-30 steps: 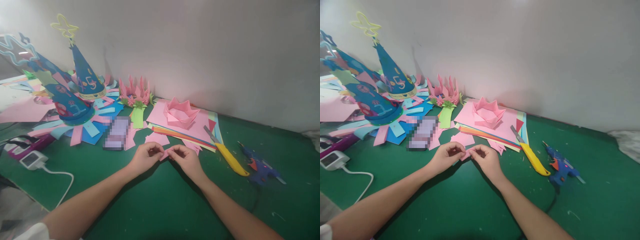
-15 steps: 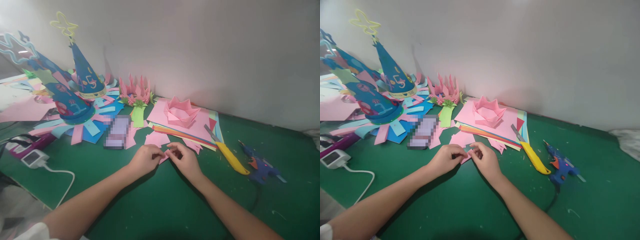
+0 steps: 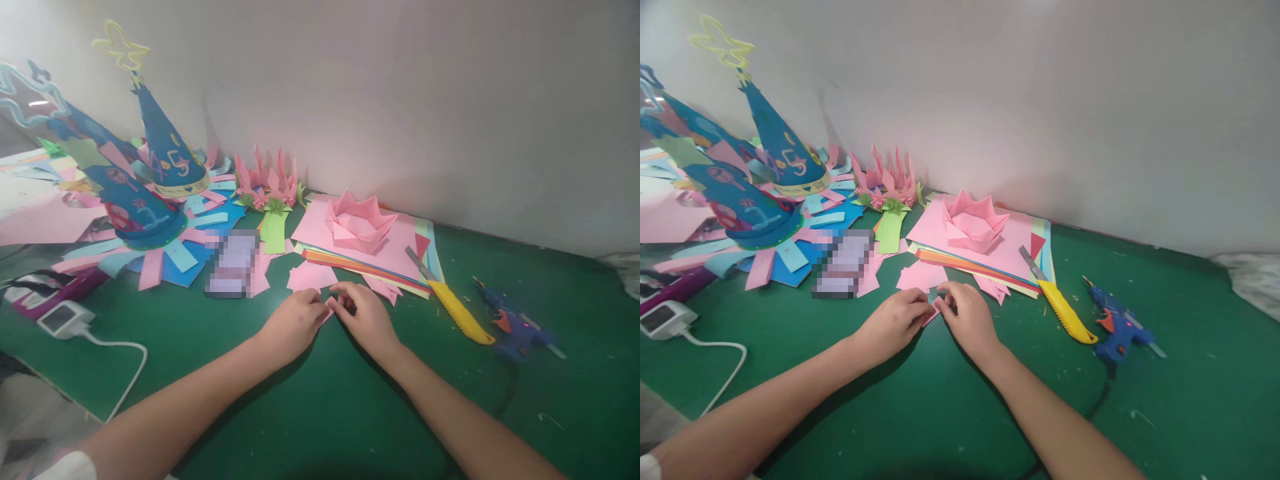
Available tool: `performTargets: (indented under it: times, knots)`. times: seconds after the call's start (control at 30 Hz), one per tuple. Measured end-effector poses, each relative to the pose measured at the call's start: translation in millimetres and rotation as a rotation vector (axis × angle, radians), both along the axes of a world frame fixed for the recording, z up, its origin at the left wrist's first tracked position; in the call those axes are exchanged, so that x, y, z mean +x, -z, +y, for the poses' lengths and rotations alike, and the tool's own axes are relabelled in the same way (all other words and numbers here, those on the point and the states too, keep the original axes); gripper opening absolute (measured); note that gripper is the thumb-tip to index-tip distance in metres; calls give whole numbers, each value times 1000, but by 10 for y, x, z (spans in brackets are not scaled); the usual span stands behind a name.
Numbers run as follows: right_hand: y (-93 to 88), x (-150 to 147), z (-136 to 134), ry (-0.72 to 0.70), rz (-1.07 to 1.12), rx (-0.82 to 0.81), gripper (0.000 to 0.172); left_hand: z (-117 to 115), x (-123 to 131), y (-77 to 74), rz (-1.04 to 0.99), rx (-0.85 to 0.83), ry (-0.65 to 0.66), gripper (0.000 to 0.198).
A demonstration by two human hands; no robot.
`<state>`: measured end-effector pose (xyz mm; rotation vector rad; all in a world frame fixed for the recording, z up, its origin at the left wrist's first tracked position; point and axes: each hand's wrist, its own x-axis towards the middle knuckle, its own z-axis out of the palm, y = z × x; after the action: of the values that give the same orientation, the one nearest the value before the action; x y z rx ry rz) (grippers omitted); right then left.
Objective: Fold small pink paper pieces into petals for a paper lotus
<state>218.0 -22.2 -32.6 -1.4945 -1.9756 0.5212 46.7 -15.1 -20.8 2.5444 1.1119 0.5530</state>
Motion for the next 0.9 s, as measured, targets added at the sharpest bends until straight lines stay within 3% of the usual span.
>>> performTargets:
  times: [0.23,0.53,0.7,0.9]
  knots:
    - [-36,29,-30,19,-18,-38,12,28,-33,3,-81,-141,51,26]
    - [-25,19,-26,2,-47,-34,6,9,-21,-3,-48,-77,72,29]
    - [-30,32,-14,1,-49,-15,2,77,-62,-46,-86,-131,178,31]
    - [-21,53,-10,-13,-26,6,8,125,-122,-88,-83,-150,285,30]
